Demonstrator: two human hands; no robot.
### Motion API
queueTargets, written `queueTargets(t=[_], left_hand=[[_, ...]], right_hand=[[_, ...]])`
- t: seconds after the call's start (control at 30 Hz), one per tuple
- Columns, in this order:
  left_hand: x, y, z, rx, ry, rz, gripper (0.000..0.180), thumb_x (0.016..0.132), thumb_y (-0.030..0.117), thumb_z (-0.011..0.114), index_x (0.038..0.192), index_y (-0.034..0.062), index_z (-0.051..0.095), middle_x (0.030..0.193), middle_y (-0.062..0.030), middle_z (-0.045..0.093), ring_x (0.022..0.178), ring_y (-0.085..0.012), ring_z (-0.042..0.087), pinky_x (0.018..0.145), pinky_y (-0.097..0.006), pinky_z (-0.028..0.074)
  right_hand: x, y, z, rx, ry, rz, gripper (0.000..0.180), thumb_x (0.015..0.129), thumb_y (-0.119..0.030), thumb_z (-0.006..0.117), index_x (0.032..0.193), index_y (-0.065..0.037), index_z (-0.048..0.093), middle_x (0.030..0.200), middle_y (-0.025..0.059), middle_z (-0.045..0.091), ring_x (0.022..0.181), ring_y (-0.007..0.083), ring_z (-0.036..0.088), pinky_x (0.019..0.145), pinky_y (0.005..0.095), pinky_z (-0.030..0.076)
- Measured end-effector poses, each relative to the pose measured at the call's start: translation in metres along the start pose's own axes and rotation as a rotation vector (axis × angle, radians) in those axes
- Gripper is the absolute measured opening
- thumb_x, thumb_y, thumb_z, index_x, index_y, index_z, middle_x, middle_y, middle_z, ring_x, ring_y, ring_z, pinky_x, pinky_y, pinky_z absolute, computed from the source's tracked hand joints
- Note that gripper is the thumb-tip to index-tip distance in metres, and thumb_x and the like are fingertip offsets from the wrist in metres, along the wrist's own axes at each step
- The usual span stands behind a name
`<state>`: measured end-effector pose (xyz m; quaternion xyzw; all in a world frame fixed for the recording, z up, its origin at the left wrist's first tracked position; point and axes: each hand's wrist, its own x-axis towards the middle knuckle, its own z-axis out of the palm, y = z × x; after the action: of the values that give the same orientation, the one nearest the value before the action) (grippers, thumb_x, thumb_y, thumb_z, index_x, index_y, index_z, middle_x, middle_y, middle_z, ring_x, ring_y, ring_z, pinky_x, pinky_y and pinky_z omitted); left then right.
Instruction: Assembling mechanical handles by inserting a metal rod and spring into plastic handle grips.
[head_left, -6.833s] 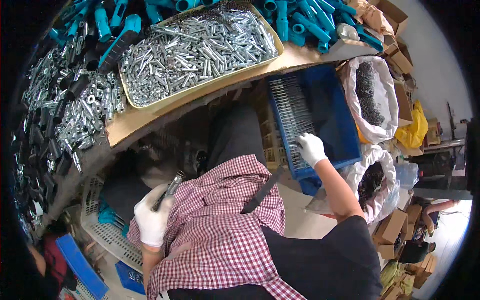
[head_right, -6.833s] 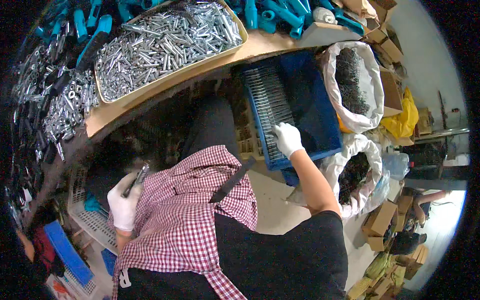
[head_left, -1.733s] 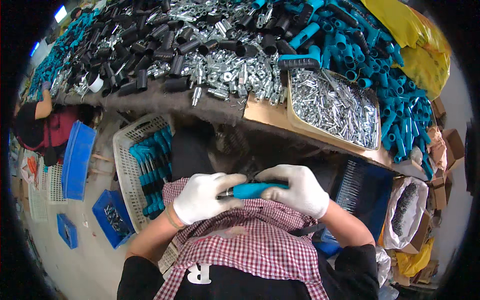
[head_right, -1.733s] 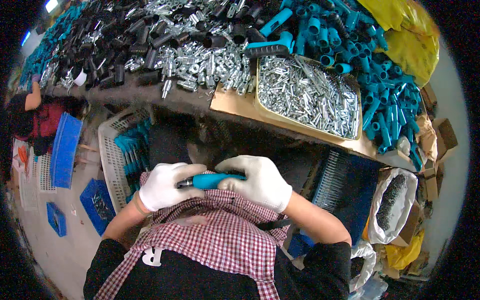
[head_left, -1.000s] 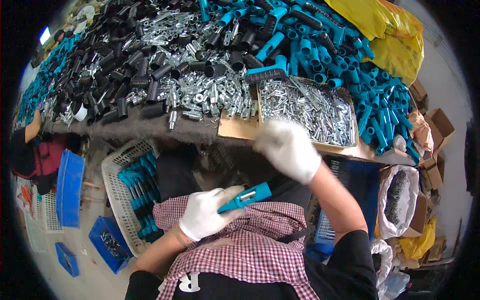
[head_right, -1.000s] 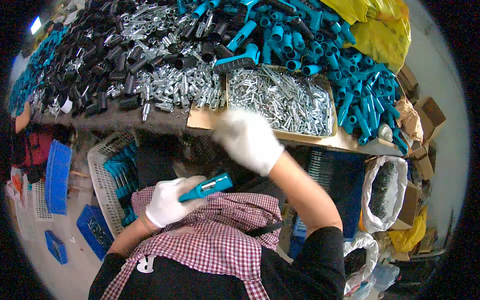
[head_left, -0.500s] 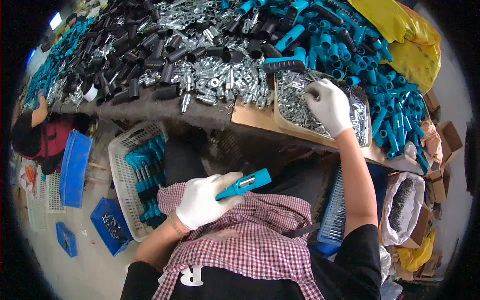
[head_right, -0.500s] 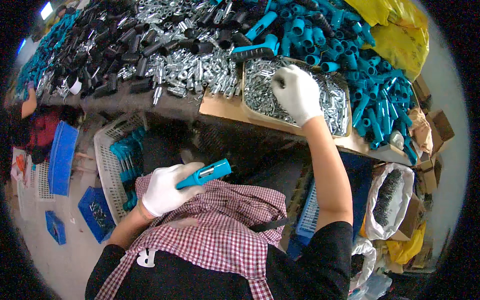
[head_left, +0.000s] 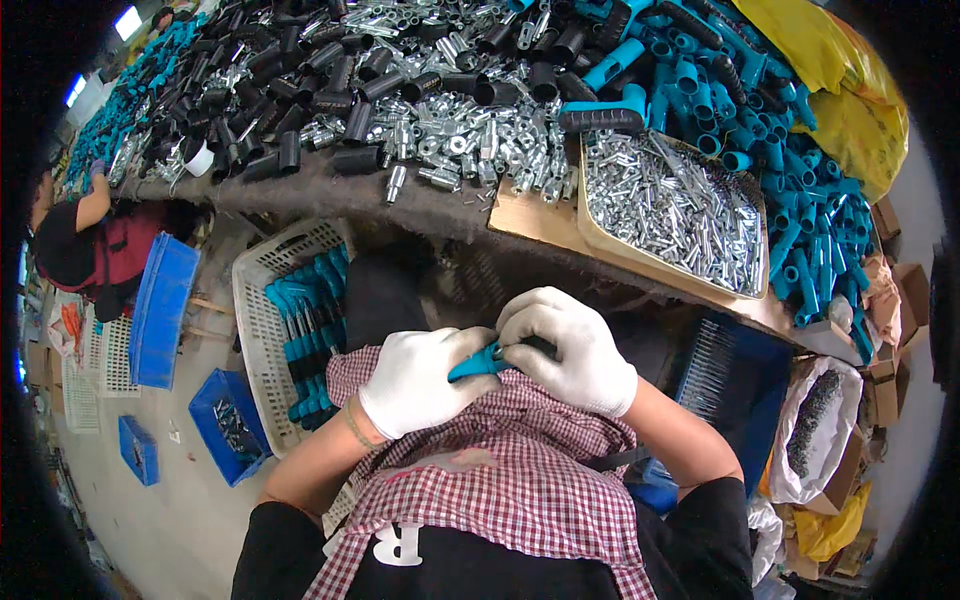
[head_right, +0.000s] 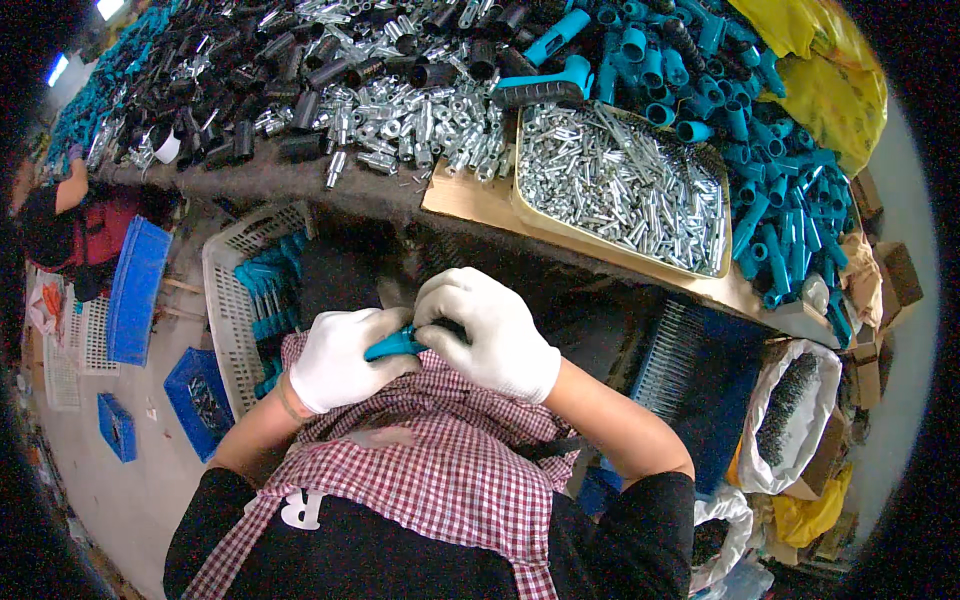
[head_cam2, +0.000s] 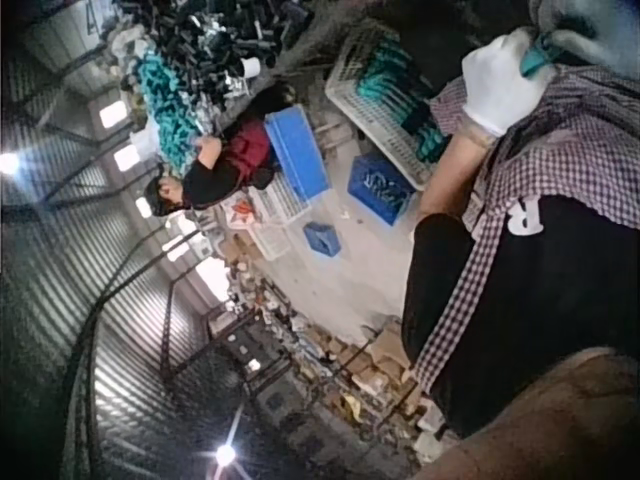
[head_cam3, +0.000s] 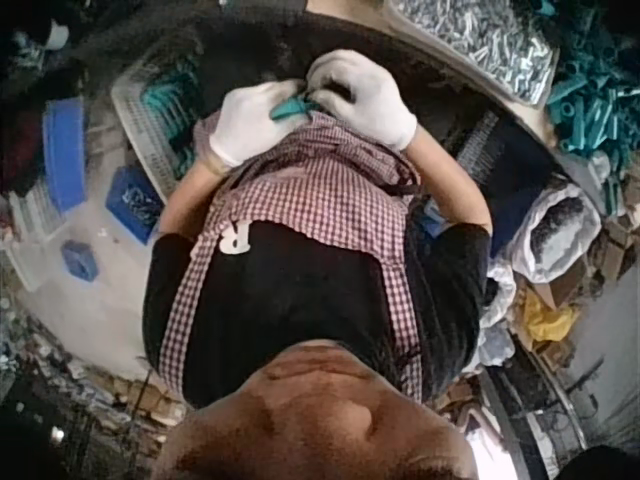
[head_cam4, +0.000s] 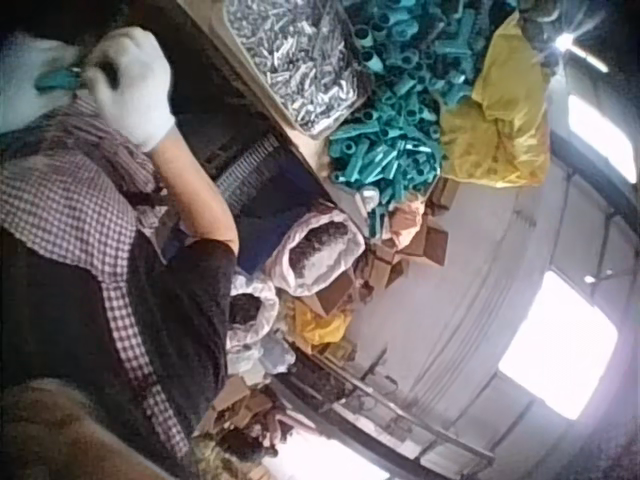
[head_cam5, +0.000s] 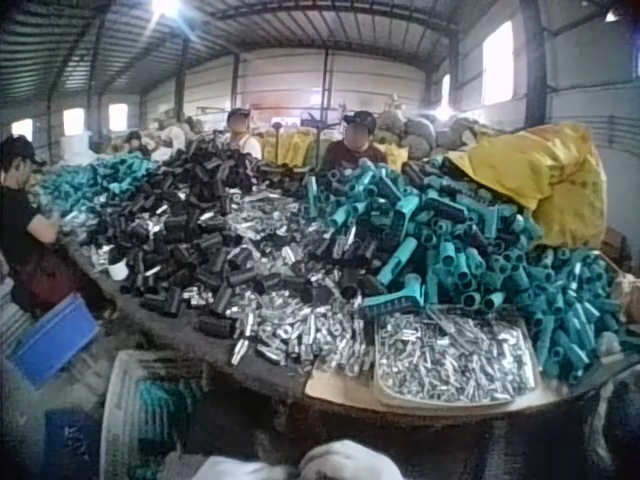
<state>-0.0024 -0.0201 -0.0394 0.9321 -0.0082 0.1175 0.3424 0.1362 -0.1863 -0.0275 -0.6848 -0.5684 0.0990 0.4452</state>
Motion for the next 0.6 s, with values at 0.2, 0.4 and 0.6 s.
queueTargets(t=[0.2, 0.4, 0.6], left_hand=[[0.000, -0.001, 0.005, -0.010, 0.023, 0.006, 0.040, 0.071, 0.027, 0.080, 0.103, 0.0058, 0.067, 0.083, -0.0150, 0.068, 0.075, -0.0339, 0.068, 0.066, -0.041, 0.054], [0.000, 0.000, -0.001, 0.093, -0.082, 0.017, 0.043, 0.070, 0.028, 0.080, 0.104, 0.0055, 0.066, 0.082, -0.0143, 0.067, 0.074, -0.0343, 0.068, 0.064, -0.042, 0.054], [-0.002, 0.005, -0.007, 0.119, -0.110, 0.138, 0.040, 0.071, 0.031, 0.080, 0.102, 0.0082, 0.067, 0.076, -0.0100, 0.063, 0.067, -0.0297, 0.066, 0.059, -0.039, 0.052]], right_hand=[[0.008, -0.013, 0.000, -0.582, -0.066, -0.494, 0.016, 0.071, -0.020, 0.064, 0.079, -0.007, 0.059, 0.090, 0.0083, 0.060, 0.089, 0.0241, 0.057, 0.084, 0.0408, 0.046], [0.011, -0.021, -0.008, -0.188, -0.296, 0.224, 0.018, 0.077, -0.020, 0.065, 0.082, -0.003, 0.063, 0.084, 0.0173, 0.064, 0.080, 0.0372, 0.065, 0.075, 0.0442, 0.052], [0.026, 0.007, -0.019, 0.281, -0.644, 0.660, 0.033, 0.076, -0.026, 0.075, 0.091, 0.001, 0.064, 0.076, 0.0105, 0.066, 0.070, 0.0165, 0.063, 0.063, 0.0335, 0.050]])
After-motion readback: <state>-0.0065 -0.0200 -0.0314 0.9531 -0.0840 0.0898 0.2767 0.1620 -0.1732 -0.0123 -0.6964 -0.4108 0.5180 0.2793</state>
